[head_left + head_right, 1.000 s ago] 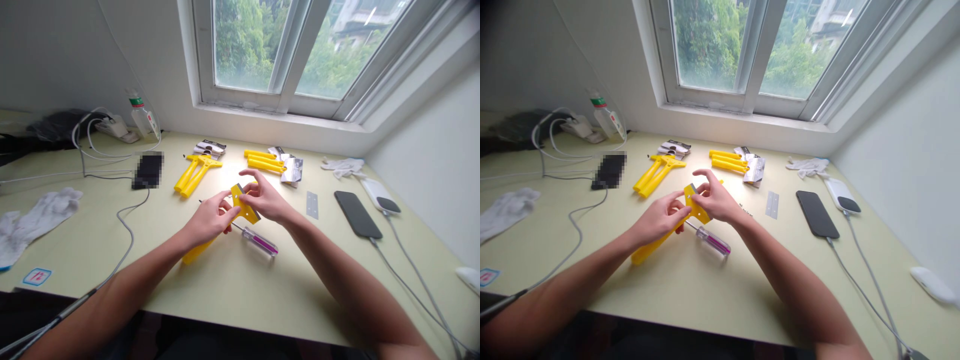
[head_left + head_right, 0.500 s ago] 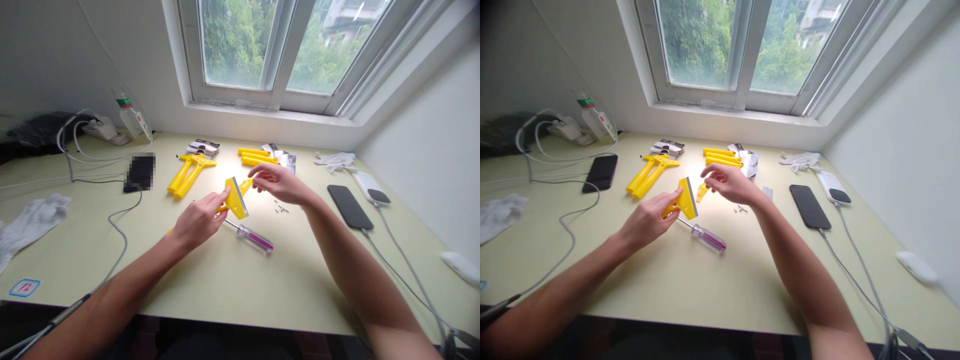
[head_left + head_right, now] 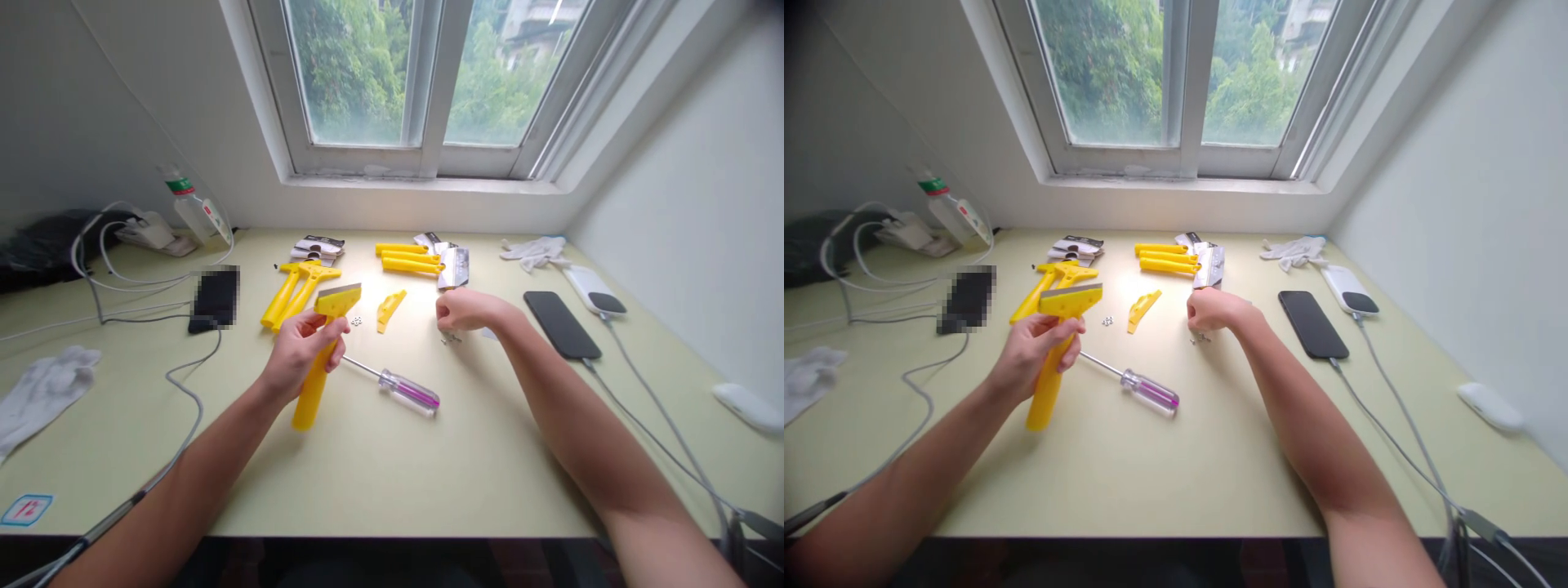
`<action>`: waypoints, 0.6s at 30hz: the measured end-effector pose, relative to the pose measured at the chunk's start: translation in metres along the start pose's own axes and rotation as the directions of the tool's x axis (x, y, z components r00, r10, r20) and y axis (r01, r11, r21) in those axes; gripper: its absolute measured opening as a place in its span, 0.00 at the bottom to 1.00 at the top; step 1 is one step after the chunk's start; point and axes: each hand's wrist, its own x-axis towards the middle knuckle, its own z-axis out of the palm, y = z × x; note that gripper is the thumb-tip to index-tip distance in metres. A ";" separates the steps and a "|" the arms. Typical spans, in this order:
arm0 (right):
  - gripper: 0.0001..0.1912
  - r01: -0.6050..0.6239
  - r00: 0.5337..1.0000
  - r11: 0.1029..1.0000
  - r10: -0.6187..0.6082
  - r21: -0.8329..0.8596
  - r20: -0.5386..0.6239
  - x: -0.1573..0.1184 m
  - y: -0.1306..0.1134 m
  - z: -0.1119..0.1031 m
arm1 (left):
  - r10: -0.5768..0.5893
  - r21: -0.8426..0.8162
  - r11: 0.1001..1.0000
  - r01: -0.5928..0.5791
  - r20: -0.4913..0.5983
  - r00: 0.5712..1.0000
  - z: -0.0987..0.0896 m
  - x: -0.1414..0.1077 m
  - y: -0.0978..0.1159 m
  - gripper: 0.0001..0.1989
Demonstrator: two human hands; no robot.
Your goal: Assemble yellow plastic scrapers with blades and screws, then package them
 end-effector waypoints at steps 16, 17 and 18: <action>0.06 0.533 0.846 0.831 -0.516 0.162 -0.136 -0.016 -0.063 0.016 | -0.074 -0.281 0.956 0.082 0.038 0.996 -0.003 0.009 -0.013 0.07; 0.07 0.562 0.826 0.814 -0.541 0.148 -0.157 -0.013 -0.071 0.022 | -0.069 -0.286 0.955 0.075 0.030 0.997 -0.004 0.010 -0.013 0.07; 0.08 0.585 0.808 0.801 -0.561 0.127 -0.181 -0.009 -0.080 0.029 | -0.065 -0.290 0.954 0.069 0.024 0.998 -0.005 0.011 -0.012 0.08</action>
